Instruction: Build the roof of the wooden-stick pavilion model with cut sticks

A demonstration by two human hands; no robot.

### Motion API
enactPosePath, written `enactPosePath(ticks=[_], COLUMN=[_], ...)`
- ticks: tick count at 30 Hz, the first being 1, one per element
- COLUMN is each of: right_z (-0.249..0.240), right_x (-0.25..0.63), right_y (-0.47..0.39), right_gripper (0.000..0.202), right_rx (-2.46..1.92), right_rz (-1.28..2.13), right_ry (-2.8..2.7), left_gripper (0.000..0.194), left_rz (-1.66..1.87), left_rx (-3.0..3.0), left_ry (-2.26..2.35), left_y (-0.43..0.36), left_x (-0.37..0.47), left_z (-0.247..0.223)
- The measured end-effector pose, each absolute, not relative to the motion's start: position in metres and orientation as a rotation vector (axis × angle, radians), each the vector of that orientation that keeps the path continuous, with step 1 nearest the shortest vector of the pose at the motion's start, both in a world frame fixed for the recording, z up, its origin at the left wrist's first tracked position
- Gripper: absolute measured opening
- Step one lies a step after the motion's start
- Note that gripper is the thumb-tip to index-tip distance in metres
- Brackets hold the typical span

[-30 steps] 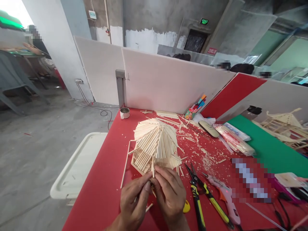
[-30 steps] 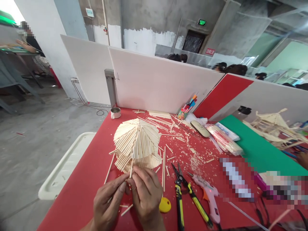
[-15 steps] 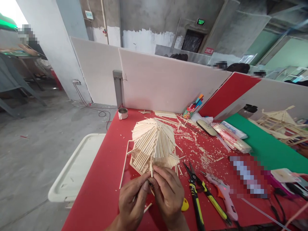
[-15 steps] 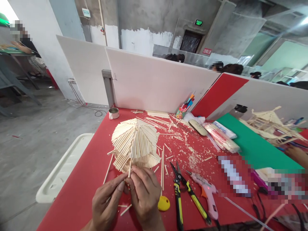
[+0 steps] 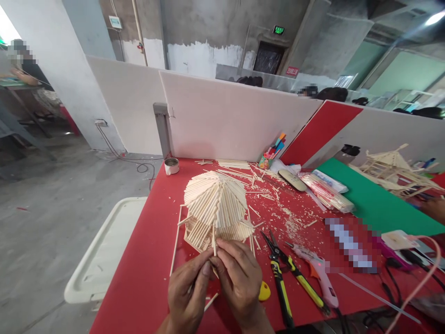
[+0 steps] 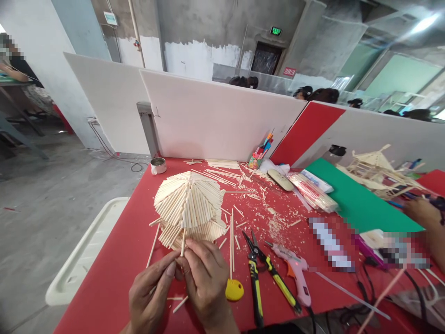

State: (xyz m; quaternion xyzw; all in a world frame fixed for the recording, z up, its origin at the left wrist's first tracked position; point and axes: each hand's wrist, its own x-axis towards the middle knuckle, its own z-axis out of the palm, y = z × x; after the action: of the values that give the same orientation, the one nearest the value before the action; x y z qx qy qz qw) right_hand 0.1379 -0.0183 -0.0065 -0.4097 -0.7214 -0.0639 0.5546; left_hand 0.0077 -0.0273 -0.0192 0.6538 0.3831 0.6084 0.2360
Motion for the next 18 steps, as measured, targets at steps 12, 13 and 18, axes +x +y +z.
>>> enactPosePath(ticks=[12, 13, 18], right_z=[-0.0036, -0.0038, -0.0031], right_x=[0.1379, 0.1377, 0.1365], right_y=[-0.0192, -0.0191, -0.0177], right_gripper=[0.018, 0.018, 0.019], right_rx=[-0.980, -0.978, -0.981], right_rz=[-0.141, -0.136, -0.125], right_ry=[-1.697, -1.696, -1.679], left_gripper=[0.036, 0.036, 0.033], left_rz=[1.667, 1.663, 1.644], left_rx=[1.758, 1.754, 1.721], left_ry=[1.066, 1.072, 1.110], left_y=[-0.0267, -0.0270, -0.0278], left_x=[0.0083, 0.0081, 0.0052], left_z=[-0.0191, -0.0198, -0.0237])
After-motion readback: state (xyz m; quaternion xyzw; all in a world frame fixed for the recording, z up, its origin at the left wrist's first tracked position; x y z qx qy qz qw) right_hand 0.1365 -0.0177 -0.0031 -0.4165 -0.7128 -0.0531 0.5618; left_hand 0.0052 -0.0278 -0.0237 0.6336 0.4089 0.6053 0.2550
